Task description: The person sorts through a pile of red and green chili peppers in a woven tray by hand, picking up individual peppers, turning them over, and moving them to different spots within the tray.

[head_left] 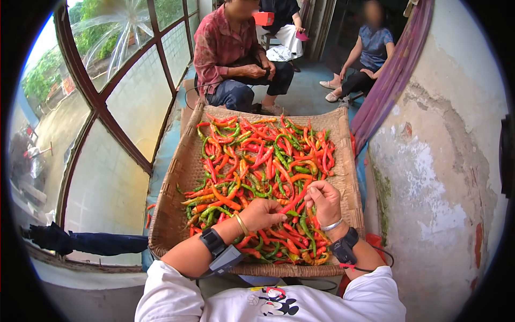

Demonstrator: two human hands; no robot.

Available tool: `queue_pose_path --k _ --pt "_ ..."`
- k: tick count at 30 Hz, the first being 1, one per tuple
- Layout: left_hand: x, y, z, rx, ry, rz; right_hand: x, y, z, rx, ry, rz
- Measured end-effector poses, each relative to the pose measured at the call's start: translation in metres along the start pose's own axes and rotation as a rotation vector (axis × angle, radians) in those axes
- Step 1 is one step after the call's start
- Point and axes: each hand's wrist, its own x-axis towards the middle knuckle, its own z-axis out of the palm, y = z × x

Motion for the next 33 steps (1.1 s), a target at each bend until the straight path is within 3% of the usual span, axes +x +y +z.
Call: queue_pose_path --k 3,5,6,8,10,12,16,18,23,25,26,28,33 --pt "0.002 -0.004 -0.001 -0.269 0.178 0.024 0.002 0.006 -0.001 -0.031 -0.041 0.019" --pt "0.004 -0.003 -0.005 -0.439 0.200 0.092 0.000 0.021 0.002 -0.292 -0.265 0.067" --pt "0.004 -0.002 -0.007 -0.610 0.224 0.162 -0.002 0.025 0.006 -0.291 -0.265 0.066" --pt "0.004 0.000 -0.007 -0.663 0.228 0.171 -0.009 0.033 0.016 -0.267 -0.444 0.092" --pt "0.003 0.001 -0.004 -0.752 0.266 0.154 -0.013 0.035 0.021 -0.222 -0.444 0.107" --pt "0.002 0.000 -0.003 -0.756 0.242 0.168 -0.012 0.033 0.019 -0.185 -0.492 0.328" --pt "0.003 -0.004 -0.001 -0.726 0.173 0.160 -0.013 0.024 0.021 0.002 -0.487 0.418" --pt "0.004 -0.004 0.000 -0.733 0.127 0.215 -0.014 0.026 0.020 0.118 -0.385 0.427" --pt "-0.001 0.000 -0.002 -0.632 0.142 0.097 -0.014 0.025 0.022 -0.043 -0.347 0.298" --pt "0.000 0.002 0.000 -0.903 0.144 -0.011 -0.015 0.021 0.024 -0.417 -0.353 0.048" --pt "0.002 -0.001 0.001 -0.889 0.159 -0.013 -0.013 0.016 0.024 -0.642 -0.396 -0.286" --pt "0.005 -0.005 -0.003 -0.842 0.150 -0.097 -0.012 0.007 0.026 -0.881 -0.445 -0.613" --pt "0.003 0.000 -0.006 -0.718 0.113 -0.245 -0.012 0.013 0.025 -0.978 -0.662 -0.659"
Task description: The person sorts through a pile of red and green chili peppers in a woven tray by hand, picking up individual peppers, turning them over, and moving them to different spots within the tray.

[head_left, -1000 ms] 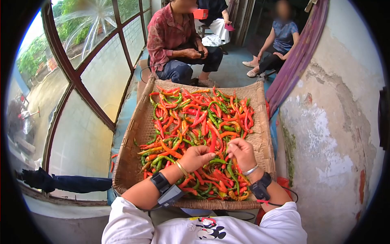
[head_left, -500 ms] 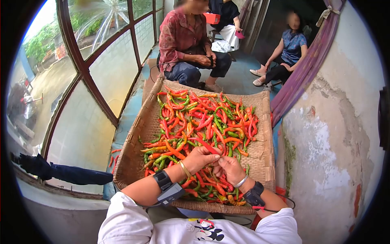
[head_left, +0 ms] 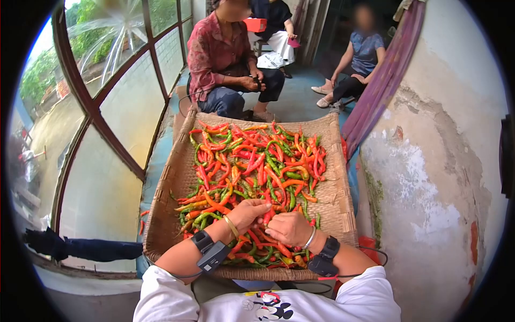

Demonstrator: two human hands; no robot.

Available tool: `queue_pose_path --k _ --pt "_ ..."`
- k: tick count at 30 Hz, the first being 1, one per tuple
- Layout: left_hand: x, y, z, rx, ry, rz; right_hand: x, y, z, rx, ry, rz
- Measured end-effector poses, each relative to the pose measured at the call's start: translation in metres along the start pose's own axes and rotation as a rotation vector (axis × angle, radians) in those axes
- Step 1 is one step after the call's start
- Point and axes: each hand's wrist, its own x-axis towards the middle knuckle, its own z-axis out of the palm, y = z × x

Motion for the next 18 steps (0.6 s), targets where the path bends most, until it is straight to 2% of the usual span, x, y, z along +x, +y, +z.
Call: queue_pose_path --k 1,3,4,5,7,8,9,10,11,13,15,16,18 --pt "0.004 0.004 -0.001 0.016 -0.019 -0.004 -0.003 -0.001 -0.001 -0.014 0.013 0.016" --pt "0.008 0.010 -0.012 -0.067 -0.006 0.126 0.000 -0.006 0.000 0.150 0.107 0.129" --pt "0.007 0.018 -0.016 -0.062 0.085 0.214 -0.002 -0.004 0.005 0.187 0.074 0.216" --pt "0.010 0.024 -0.026 -0.240 0.011 0.360 -0.005 0.000 0.010 0.194 0.079 0.215" --pt "0.017 0.036 -0.035 -0.645 0.240 0.582 -0.013 0.009 0.019 0.033 -0.143 0.240" --pt "0.017 0.038 -0.035 -0.639 0.237 0.584 -0.018 0.013 0.025 0.037 -0.230 0.231" --pt "0.016 0.039 -0.036 -0.610 0.299 0.530 -0.017 0.011 0.028 0.036 -0.227 0.223" --pt "0.014 0.037 -0.038 -0.582 0.364 0.472 -0.016 0.010 0.031 0.026 -0.349 0.213" --pt "0.018 0.027 -0.047 -0.448 0.186 0.400 -0.016 0.007 0.035 0.015 -0.472 0.204" --pt "0.015 0.016 -0.028 -0.016 0.155 0.282 -0.020 0.008 0.047 0.010 -0.460 0.185" --pt "0.015 0.004 -0.018 0.539 -0.062 0.248 -0.020 0.005 0.049 0.076 -0.437 0.206" --pt "0.014 0.000 -0.013 0.535 -0.060 0.250 -0.018 0.003 0.045 0.075 -0.442 0.204" --pt "0.011 -0.005 -0.008 0.898 -0.169 0.225 -0.010 0.002 0.037 0.038 -0.603 0.338"
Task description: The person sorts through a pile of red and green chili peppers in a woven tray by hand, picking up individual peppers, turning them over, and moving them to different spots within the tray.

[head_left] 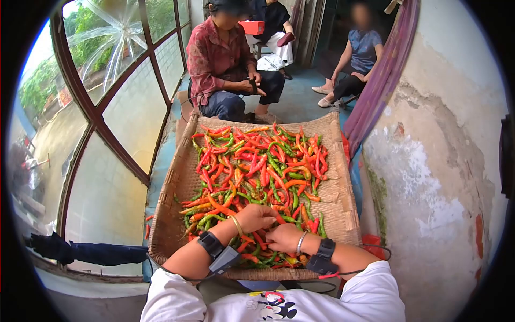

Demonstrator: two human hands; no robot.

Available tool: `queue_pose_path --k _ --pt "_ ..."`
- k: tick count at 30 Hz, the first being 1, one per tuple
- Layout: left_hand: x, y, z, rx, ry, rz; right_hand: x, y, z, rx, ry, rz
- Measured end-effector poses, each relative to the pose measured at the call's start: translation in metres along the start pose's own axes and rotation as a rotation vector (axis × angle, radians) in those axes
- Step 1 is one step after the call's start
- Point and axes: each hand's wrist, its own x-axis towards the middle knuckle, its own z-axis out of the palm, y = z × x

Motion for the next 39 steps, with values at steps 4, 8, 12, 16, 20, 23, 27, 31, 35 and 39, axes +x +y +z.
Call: queue_pose_path --k 4,8,12,16,20,23,27,31,35,39 --pt "-0.004 -0.001 -0.001 0.050 0.146 0.056 -0.003 0.012 -0.010 0.236 0.283 0.046" --pt "-0.005 0.000 0.004 -0.237 0.188 0.013 -0.009 0.019 -0.029 0.720 0.636 0.158" --pt "-0.003 -0.001 0.010 -0.173 -0.074 0.075 -0.016 0.012 -0.037 0.996 0.701 0.127" --pt "-0.006 0.007 0.016 -0.313 -0.072 0.042 -0.013 0.013 -0.035 1.183 0.739 0.058" --pt "-0.009 0.021 0.003 -0.583 0.148 0.005 -0.031 0.006 -0.059 1.191 0.652 -0.142" --pt "-0.002 0.001 -0.002 -0.556 0.246 0.018 -0.060 -0.026 -0.089 1.043 0.105 -0.521" --pt "-0.005 0.008 0.005 -0.518 0.269 -0.032 -0.065 -0.057 -0.078 0.763 -0.183 -0.761" --pt "-0.007 0.011 0.010 -0.467 0.257 -0.053 -0.081 -0.041 -0.073 0.507 -0.190 -0.597" --pt "-0.006 0.008 0.012 -0.479 0.242 -0.074 -0.111 -0.029 -0.076 0.578 -0.140 -0.449" --pt "-0.007 0.012 0.013 -0.425 0.246 -0.088 -0.124 -0.029 -0.094 0.505 0.057 -0.093"
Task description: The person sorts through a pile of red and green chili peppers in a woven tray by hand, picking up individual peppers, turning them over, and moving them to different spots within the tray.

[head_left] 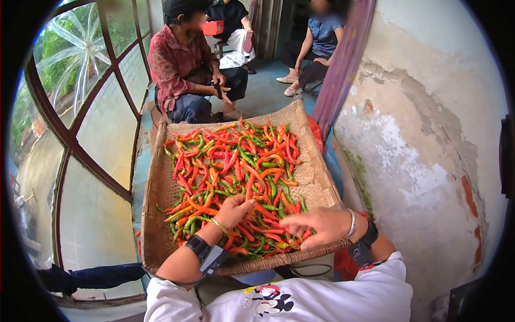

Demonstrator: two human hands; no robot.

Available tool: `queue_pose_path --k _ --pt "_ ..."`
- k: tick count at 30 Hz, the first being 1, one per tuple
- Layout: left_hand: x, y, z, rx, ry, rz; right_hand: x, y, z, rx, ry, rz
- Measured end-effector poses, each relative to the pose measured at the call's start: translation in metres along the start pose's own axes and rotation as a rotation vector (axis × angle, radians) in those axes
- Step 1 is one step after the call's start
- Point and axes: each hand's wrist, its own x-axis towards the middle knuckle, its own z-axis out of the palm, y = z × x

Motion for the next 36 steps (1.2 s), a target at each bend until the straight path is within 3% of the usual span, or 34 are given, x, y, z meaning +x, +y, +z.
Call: queue_pose_path --k 1,3,4,6,8,15,18,20,26,30,34,35,36 --pt "0.001 -0.001 -0.001 -0.003 -0.008 0.012 0.003 -0.005 -0.012 -0.037 0.097 0.033" --pt "0.002 -0.002 -0.003 -0.002 -0.019 0.027 0.011 -0.003 -0.036 -0.037 0.541 -0.020" --pt "0.001 -0.002 -0.004 -0.024 -0.016 0.027 0.021 0.012 -0.051 0.205 0.728 -0.135" --pt "0.003 -0.003 -0.006 -0.041 -0.019 0.029 0.033 0.025 -0.098 0.375 0.987 -0.194" --pt "0.006 -0.009 -0.009 -0.032 -0.002 0.033 0.040 0.024 -0.137 0.339 1.194 -0.097" --pt "0.014 -0.019 -0.016 -0.088 0.003 0.083 0.053 0.038 -0.184 0.495 1.321 -0.016" --pt "0.011 -0.018 -0.013 -0.051 0.012 0.089 0.066 0.037 -0.173 0.442 1.270 0.009" --pt "0.008 -0.012 -0.011 -0.050 0.007 0.041 0.080 0.025 -0.163 0.406 1.108 -0.063" --pt "0.010 -0.015 -0.010 -0.068 0.036 0.036 0.130 -0.027 -0.101 -0.083 0.625 -0.050" --pt "0.013 -0.017 -0.011 -0.097 0.027 0.048 0.147 -0.002 -0.109 -0.079 0.719 -0.093" --pt "0.011 -0.018 -0.010 -0.093 0.017 0.033 0.113 -0.009 -0.073 0.153 0.377 -0.256" --pt "0.014 -0.024 -0.011 -0.169 -0.034 0.046 0.097 -0.021 -0.058 0.066 0.225 -0.254" --pt "0.018 -0.030 -0.012 -0.250 -0.081 0.064 0.075 -0.023 -0.022 0.064 -0.178 -0.365"
